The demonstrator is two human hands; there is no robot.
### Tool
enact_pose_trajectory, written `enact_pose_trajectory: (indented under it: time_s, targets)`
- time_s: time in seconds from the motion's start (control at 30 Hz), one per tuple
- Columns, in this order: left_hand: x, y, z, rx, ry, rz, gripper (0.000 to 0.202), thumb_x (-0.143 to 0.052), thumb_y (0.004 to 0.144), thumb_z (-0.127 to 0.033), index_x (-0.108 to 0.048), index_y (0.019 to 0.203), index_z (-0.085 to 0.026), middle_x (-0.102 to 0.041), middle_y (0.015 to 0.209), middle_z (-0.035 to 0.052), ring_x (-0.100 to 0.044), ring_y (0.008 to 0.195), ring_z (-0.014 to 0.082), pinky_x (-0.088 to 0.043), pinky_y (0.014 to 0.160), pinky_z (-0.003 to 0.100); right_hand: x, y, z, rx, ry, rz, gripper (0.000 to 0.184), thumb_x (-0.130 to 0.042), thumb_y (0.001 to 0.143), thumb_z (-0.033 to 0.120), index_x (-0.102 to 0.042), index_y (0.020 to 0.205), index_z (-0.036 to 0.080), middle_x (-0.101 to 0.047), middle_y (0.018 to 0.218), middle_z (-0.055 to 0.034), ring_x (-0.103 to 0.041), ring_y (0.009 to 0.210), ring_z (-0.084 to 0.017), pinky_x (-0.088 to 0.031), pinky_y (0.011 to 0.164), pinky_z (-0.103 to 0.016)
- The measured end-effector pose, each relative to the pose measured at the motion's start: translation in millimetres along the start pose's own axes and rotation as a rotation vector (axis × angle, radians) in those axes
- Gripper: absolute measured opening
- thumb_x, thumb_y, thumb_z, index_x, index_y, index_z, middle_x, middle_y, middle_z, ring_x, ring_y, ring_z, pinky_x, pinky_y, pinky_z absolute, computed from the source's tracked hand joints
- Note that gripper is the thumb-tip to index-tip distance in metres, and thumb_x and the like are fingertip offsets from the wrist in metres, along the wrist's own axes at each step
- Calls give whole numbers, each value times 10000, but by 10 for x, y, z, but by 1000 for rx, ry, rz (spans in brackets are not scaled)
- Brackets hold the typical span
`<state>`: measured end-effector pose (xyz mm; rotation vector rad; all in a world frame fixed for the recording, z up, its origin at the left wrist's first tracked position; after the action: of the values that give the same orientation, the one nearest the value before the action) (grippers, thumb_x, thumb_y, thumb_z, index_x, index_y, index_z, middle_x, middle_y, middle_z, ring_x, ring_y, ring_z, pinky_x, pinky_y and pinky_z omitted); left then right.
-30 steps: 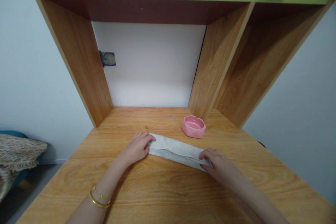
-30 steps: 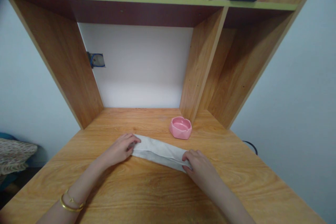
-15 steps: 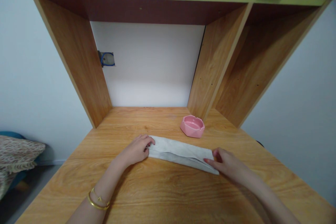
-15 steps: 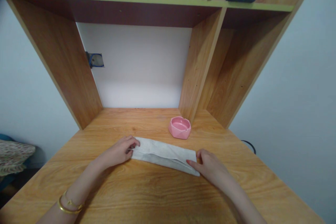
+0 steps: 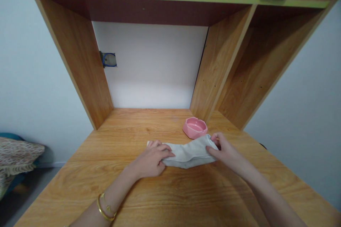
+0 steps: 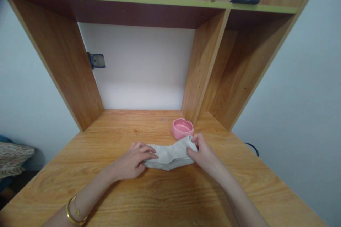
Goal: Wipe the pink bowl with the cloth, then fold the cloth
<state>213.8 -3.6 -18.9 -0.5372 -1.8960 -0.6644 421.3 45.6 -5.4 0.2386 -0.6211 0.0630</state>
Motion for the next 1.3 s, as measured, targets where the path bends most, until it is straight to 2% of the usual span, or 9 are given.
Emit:
enact_pose_trajectory:
  time_s: [0.13,0.27,0.4,0.57,0.7,0.83,0.97,1.1,1.3]
  targets:
    - [-23,16,68,46,-6,-27,468,-430,616,-84,-556,1024,-275,-550,1040,-7,-425,937,201,-305,832,337,-286,94,587,142,-30,13,209,-422,646,227,-290,808,236,-476,627,54,-477,554,-130,-324,505,-225]
    - [251,-99,501,364,80,-268,285,-396,670,-101,-582,865,-190,-583,922,42,-465,899,205,-322,815,336,-761,140,1001,179,-306,105,249,-441,656,159,-334,875,213,-536,700,9,-526,630,-151,-313,545,-230]
    - [290,-226,854,611,40,-287,220,-344,732,-114,-556,711,-164,-606,781,56,-526,756,178,-360,711,287,-1272,129,1134,168,-457,251,263,-438,697,174,-373,952,183,-599,804,-60,-568,710,-193,-301,541,-245]
    - [182,-276,964,721,-73,-235,243,-315,765,-128,-542,685,-162,-614,730,63,-550,696,160,-357,626,243,-1677,25,1098,249,-462,477,404,-490,697,287,-394,1065,150,-627,862,-99,-588,752,-229,-332,552,-266]
    - [229,-323,975,809,-20,-280,212,-318,793,-181,-530,792,-167,-612,714,61,-546,660,168,-337,577,244,-1389,67,1008,268,-407,424,456,-443,747,251,-351,1189,186,-634,837,-52,-585,778,-198,-362,630,-270]
    - [236,-297,937,807,44,-272,241,-312,806,-203,-524,696,-169,-606,696,70,-545,662,177,-320,567,251,-908,197,684,124,-495,233,388,-391,790,204,-384,1165,104,-575,1009,-151,-539,925,-226,-358,730,-307]
    - [151,-215,840,712,-23,-244,243,-331,777,-149,-513,617,-168,-593,645,49,-537,635,156,-320,562,236,-970,134,299,28,-321,353,428,-461,764,227,-346,1159,108,-578,785,-56,-551,724,-175,-374,625,-264]
    - [66,-159,756,606,-150,-222,222,-349,722,-83,-525,616,-167,-581,603,13,-532,604,129,-336,566,213,-930,68,49,4,-154,264,294,-478,702,173,-336,958,195,-434,587,72,-474,555,-128,-332,508,-219]
    - [12,-138,764,575,-147,-178,229,-359,680,-49,-533,597,-173,-584,587,-2,-541,601,125,-352,587,213,-165,213,-301,-42,-293,14,276,-500,641,196,-253,756,238,-420,601,63,-461,545,-132,-326,509,-234]
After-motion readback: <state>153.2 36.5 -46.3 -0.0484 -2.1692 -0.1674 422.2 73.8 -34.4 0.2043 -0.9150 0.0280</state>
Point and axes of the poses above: each hand's wrist, its own y-axis towards the middle knuckle, its own x-axis out of the back of the hand, z = x × y, the point moved 7 cm from there along y, towards the middle knuckle
